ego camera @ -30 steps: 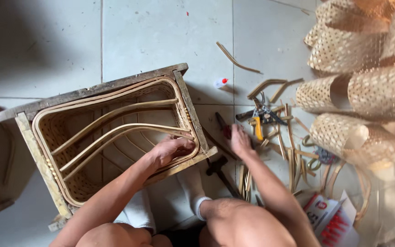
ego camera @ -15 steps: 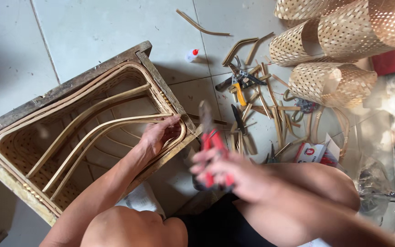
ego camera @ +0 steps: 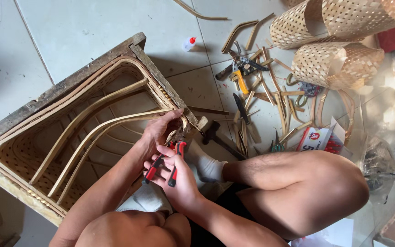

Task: The person is weaving a rectangular basket using thin bamboo strips. They insert strips into a wooden mold, bend them to form the frame, and secure them with a hammer and pliers. The person adjusts the strips to ensure they fit snugly within the mold.

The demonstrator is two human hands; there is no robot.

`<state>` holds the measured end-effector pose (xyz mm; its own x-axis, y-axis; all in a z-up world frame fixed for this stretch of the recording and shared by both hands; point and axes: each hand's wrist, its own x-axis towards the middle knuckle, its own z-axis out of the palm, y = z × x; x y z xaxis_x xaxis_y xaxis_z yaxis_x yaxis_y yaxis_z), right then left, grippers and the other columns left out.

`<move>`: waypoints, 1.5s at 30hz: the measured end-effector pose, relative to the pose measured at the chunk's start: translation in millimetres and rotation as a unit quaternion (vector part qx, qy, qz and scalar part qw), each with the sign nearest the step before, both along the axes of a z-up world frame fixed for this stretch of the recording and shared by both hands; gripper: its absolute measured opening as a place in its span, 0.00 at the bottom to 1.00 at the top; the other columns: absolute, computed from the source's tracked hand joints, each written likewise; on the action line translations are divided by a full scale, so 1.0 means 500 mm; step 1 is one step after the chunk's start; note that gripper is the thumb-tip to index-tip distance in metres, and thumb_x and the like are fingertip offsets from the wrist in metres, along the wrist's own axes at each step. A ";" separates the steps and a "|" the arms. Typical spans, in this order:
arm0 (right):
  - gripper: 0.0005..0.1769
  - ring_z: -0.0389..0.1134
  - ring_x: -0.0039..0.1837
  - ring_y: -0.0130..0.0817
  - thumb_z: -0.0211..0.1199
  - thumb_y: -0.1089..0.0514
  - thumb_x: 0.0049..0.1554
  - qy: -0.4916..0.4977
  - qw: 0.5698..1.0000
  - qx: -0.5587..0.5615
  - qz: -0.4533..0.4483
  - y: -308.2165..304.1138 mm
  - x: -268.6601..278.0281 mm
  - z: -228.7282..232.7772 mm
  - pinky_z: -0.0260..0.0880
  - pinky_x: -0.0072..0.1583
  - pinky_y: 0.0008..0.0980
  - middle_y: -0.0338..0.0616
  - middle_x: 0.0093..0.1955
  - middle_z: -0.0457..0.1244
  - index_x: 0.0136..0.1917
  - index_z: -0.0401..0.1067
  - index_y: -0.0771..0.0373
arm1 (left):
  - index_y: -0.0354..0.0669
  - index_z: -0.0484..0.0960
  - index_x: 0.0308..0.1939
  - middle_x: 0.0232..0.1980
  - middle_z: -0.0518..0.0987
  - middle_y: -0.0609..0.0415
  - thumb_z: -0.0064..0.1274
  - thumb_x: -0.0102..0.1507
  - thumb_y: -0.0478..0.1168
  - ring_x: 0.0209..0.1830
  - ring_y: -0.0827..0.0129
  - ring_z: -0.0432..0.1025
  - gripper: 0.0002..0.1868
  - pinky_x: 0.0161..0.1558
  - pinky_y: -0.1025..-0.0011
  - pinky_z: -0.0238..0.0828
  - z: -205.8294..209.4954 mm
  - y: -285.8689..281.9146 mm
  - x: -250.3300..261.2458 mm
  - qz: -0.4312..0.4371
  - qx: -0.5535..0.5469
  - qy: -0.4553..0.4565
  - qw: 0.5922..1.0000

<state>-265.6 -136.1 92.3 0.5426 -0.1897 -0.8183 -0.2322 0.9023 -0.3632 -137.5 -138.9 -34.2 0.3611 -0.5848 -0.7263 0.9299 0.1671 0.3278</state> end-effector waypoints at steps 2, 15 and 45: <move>0.24 0.67 0.65 0.49 0.52 0.51 0.60 0.021 1.000 -0.018 -0.009 0.006 0.006 -0.009 0.68 0.66 0.51 0.52 0.62 0.60 0.67 0.64 0.62 | 0.40 0.82 0.35 0.31 0.79 0.55 0.71 0.53 0.43 0.30 0.71 0.73 0.15 0.37 0.71 0.74 0.010 0.000 0.007 -0.014 0.010 0.032 0.999; 0.11 0.69 0.52 0.50 0.55 0.56 0.55 0.007 0.997 0.021 -0.073 0.010 0.022 -0.007 0.71 0.58 0.52 0.52 0.49 0.65 0.50 0.66 0.61 | 0.37 0.87 0.38 0.34 0.81 0.55 0.68 0.54 0.42 0.32 0.70 0.72 0.14 0.40 0.71 0.73 0.017 -0.004 -0.003 0.009 0.039 -0.021 0.999; 0.25 0.66 0.65 0.50 0.56 0.51 0.60 0.020 0.998 -0.032 0.059 -0.034 0.013 -0.009 0.70 0.65 0.53 0.53 0.61 0.62 0.66 0.66 0.65 | 0.37 0.82 0.43 0.38 0.80 0.51 0.66 0.58 0.52 0.35 0.66 0.73 0.22 0.38 0.65 0.72 0.039 0.029 0.001 -0.038 -0.003 -0.056 0.998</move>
<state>-259.3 -152.9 87.5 0.5320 -0.1796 -0.8275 -0.3509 0.8426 -0.4085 -136.9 -124.3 -14.7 0.3952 -0.6178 -0.6798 0.8971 0.1003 0.4304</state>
